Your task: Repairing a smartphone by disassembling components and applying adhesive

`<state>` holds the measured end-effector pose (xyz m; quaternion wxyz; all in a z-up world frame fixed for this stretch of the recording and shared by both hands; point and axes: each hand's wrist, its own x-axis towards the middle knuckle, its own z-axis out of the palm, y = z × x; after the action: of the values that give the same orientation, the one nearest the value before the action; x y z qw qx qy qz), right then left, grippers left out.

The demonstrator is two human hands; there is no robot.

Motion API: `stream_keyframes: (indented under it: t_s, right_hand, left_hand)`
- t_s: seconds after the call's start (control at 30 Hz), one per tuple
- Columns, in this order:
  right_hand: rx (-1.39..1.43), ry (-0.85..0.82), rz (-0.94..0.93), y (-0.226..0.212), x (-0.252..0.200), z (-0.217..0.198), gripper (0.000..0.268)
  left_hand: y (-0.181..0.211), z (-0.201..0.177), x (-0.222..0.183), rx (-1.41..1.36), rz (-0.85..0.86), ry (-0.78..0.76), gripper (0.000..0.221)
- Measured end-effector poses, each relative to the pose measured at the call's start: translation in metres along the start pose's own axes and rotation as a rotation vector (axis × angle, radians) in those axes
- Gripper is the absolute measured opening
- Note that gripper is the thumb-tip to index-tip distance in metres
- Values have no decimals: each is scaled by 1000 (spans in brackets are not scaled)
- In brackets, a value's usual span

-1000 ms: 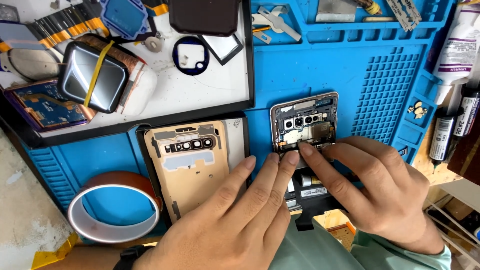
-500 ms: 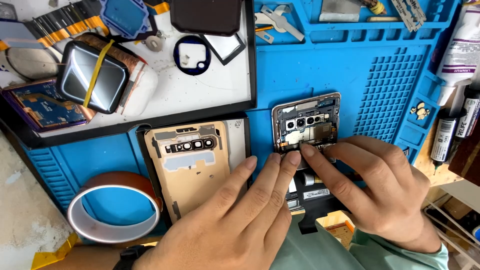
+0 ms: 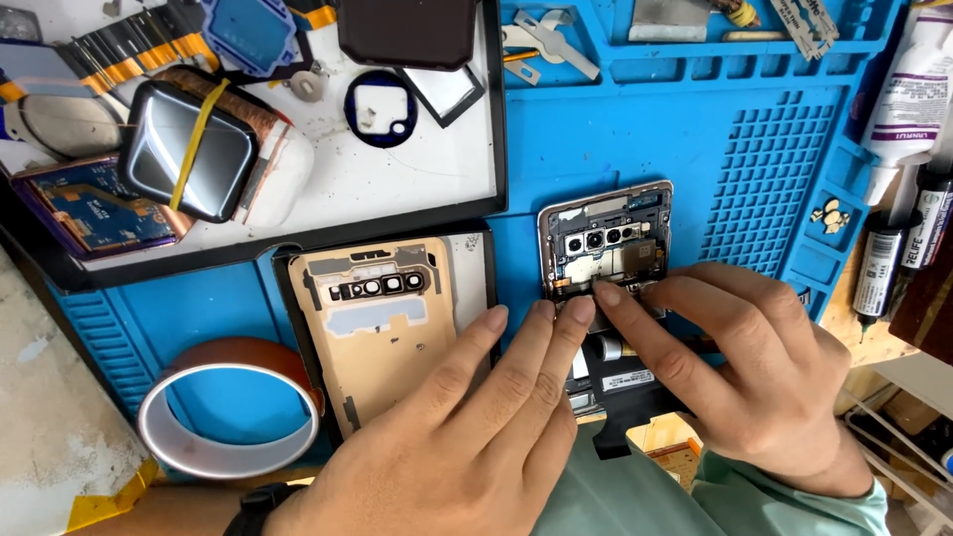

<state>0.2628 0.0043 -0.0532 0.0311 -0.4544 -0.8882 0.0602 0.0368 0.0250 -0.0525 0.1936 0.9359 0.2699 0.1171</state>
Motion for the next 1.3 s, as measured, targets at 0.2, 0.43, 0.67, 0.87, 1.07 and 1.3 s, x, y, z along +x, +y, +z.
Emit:
stream_keyframes:
  t_s: [0.2, 0.43, 0.67, 0.87, 1.07, 1.3]
  right_hand:
    - [1, 1, 44, -4, 0, -1, 24]
    - [111, 18, 214, -3, -41, 9, 32]
    - [-35, 2, 116, -11, -39, -6, 32]
    - [-129, -25, 18, -13, -27, -15, 39]
    - [-137, -29, -31, -7, -25, -14, 42]
    - [-45, -5, -27, -5, -23, -14, 41]
  left_hand:
    - [1, 1, -1, 72, -11, 66, 34]
    - [1, -10, 2, 100, -15, 80, 30]
    - [6, -8, 0, 196, 73, 115, 26]
    - [6, 2, 1, 282, 66, 117, 21]
    - [10, 4, 0, 298, 60, 140, 14]
    - [10, 7, -2, 288, 72, 152, 12]
